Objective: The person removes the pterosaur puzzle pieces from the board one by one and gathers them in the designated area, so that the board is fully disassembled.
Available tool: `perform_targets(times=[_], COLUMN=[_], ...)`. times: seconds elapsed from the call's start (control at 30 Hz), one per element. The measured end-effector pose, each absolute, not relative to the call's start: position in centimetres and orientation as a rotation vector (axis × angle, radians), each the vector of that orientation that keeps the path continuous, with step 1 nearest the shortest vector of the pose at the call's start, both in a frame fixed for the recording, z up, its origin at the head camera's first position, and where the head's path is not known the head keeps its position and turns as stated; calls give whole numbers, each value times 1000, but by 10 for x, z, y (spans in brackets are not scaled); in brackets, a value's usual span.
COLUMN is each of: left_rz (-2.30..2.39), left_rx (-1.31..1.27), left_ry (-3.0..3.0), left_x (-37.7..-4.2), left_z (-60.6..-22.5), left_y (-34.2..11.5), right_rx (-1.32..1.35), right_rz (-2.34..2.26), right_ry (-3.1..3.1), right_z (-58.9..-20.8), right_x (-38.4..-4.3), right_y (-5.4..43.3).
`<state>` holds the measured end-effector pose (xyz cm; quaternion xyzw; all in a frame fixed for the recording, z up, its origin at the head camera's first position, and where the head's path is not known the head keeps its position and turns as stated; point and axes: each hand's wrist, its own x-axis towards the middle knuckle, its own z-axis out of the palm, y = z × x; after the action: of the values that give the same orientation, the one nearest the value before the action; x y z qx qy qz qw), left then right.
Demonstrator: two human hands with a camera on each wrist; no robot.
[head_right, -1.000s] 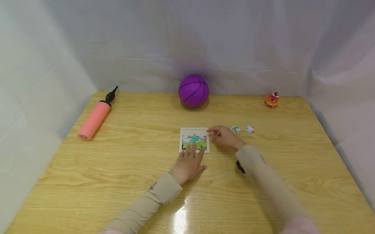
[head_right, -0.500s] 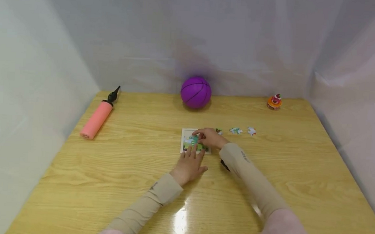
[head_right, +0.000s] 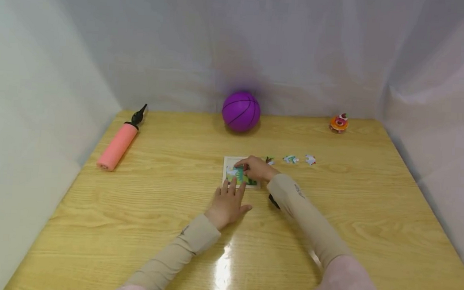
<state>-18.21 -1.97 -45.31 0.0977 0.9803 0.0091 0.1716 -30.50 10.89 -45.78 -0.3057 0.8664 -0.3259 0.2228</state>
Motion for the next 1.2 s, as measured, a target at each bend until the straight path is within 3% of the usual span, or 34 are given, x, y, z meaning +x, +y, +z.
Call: perform_targets(times=[1.2], left_rz=[63], left_rx=[254], left_ry=[2741], left_x=[-184], left_z=[-453], left_y=[-19], right_rx=[-681], right_rz=[-1206], right_ry=[2470], right_z=[-463], right_x=[-293], right_y=[113])
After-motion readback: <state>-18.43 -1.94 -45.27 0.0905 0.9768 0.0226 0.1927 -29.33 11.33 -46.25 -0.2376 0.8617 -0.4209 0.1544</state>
